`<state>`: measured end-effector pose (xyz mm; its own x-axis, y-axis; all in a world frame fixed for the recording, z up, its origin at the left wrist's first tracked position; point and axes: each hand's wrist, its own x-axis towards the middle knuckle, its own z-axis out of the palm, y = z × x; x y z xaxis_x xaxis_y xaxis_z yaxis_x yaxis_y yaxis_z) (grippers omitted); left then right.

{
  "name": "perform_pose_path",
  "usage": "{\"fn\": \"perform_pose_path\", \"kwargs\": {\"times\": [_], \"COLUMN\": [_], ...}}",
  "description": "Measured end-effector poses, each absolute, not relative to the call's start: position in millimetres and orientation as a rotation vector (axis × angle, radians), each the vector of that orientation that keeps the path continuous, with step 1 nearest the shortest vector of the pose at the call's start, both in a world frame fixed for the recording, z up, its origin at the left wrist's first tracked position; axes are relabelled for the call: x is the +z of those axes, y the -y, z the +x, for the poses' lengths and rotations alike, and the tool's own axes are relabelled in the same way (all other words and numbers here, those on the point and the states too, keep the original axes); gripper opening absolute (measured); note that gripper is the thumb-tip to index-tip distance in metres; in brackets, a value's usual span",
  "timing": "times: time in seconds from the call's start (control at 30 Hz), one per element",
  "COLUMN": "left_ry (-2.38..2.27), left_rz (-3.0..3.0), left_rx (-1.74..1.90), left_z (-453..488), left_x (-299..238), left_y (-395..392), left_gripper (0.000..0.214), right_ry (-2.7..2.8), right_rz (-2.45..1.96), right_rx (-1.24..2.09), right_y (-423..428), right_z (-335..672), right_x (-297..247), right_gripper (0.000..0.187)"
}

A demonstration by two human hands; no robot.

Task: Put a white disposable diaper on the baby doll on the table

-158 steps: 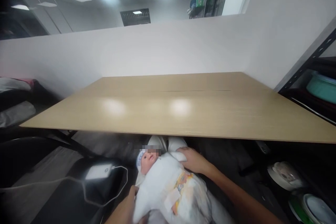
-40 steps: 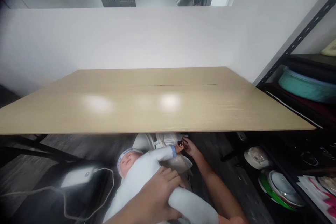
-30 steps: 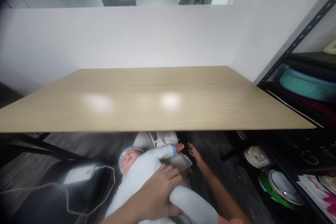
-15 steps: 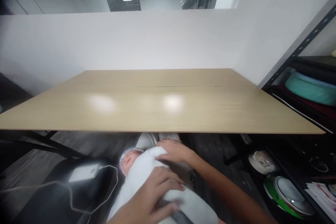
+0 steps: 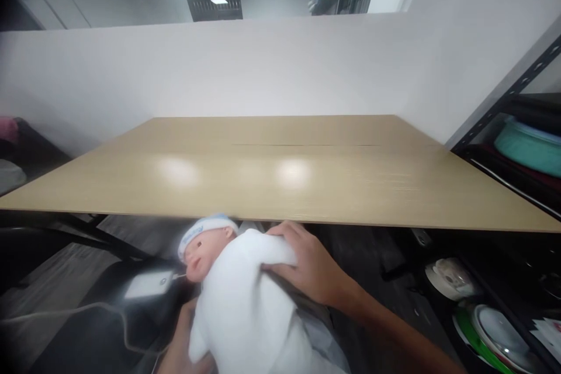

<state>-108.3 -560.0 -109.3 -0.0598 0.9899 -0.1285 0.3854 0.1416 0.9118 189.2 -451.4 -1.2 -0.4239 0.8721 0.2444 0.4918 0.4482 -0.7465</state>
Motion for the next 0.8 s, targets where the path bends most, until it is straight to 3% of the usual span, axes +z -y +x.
{"fn": "perform_pose_path", "kwargs": {"times": [0.17,0.37,0.57,0.8], "left_ry": [-1.414,-1.316,-1.261,-1.356], "left_rz": [1.697,1.992,2.098,2.139], "left_rx": [0.806,0.682,0.621,0.542], "left_z": [-104.3,-83.4,-71.1,-87.9], "left_x": [-53.5,-4.8,-0.1,-12.1], "left_y": [496.3,405.7,355.4,307.8], "left_gripper": [0.055,0.049,0.051,0.055], "right_ry": [1.971,2.026,2.063,2.000], "right_rz": [-1.377,-1.478,-1.473,-1.497], "right_rx": [0.530,0.333,0.194,0.077], "right_y": [455.2,424.6,406.2,376.0], "right_z": [238.8,282.7,311.4,313.7], "right_x": [12.7,15.4,-5.1,-34.5], "right_gripper": [0.032,0.032,0.042,0.039]}}
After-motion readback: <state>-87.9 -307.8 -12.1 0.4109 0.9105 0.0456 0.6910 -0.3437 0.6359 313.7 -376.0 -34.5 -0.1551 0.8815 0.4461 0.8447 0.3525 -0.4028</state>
